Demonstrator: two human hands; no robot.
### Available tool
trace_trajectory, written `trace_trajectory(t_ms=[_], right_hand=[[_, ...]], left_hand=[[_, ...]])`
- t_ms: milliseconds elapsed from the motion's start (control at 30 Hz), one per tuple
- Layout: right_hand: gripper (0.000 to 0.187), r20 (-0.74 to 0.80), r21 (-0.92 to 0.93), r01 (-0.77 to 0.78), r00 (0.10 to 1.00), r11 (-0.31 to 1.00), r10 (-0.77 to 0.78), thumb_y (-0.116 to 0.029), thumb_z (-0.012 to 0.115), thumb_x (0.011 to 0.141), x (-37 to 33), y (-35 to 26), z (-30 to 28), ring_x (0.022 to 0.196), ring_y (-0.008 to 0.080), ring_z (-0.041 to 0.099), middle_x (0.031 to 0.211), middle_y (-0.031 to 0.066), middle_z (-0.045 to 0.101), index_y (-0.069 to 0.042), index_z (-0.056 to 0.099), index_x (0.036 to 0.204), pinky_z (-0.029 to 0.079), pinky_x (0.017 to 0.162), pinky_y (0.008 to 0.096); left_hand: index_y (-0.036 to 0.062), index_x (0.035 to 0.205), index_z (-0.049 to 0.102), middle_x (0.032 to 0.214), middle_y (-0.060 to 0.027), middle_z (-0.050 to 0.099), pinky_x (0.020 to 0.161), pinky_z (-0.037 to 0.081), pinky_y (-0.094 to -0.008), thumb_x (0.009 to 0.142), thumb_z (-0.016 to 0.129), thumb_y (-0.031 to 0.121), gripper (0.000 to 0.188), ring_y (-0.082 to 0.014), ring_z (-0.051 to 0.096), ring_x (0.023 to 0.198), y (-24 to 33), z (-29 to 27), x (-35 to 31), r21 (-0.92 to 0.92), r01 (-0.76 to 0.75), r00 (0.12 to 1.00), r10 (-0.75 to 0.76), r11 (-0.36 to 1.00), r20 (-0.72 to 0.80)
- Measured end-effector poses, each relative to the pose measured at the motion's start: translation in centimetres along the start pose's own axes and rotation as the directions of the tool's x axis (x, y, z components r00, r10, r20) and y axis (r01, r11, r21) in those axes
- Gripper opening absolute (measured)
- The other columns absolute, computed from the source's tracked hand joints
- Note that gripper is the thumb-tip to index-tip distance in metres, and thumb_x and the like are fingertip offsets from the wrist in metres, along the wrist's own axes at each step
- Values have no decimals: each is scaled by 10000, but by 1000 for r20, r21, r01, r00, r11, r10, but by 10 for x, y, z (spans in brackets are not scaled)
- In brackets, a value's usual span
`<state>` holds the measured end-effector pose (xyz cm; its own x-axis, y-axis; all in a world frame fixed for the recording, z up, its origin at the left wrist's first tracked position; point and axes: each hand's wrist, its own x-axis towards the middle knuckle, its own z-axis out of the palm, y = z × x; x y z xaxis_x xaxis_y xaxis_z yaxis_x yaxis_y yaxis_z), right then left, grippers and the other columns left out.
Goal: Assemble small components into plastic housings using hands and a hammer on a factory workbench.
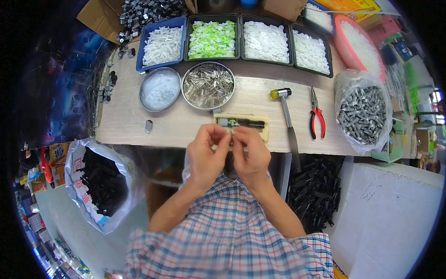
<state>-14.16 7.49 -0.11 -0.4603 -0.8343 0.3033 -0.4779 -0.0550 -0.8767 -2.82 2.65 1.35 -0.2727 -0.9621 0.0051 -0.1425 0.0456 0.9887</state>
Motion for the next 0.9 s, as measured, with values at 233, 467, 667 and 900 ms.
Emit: trace_trajectory(t_ms=[233,467,667,900], right_hand=[[140,427,395,-486,849,780,312,-14,693,940,12,3,-37,964,119,647,1051,46,662,20,630,1060,520,863,259],[135,548,82,-56,837,995,2,9,722,877,15,4,-50,860,178,600,936,70,615,6,616,960,489,772,282],[155,413,-113,210,899,971,-147,51,706,808,12,11,-41,841,276,600,891,112,597,-2,614,920,481,757,352],[189,398,-342,421,875,840,-276,21,731,747,15,25,-27,836,306,572,889,87,613,-47,626,889,440,733,400]], left_hand=[[-40,1103,585,931,-85,707,751,569,-248,942,680,-10,189,-119,697,842,-15,-23,9,-196,132,966,-82,972,246],[-25,1110,612,900,-75,728,713,563,-242,947,673,6,177,-99,698,837,-15,-20,5,-337,429,878,-298,838,375],[-35,1100,668,861,-110,722,695,548,-284,934,665,14,173,-181,699,756,-4,-14,-8,129,-32,991,14,991,133],[-35,1040,671,1059,-187,687,803,559,-377,746,671,7,297,-348,676,995,-34,-15,-29,376,-509,855,407,774,321]])
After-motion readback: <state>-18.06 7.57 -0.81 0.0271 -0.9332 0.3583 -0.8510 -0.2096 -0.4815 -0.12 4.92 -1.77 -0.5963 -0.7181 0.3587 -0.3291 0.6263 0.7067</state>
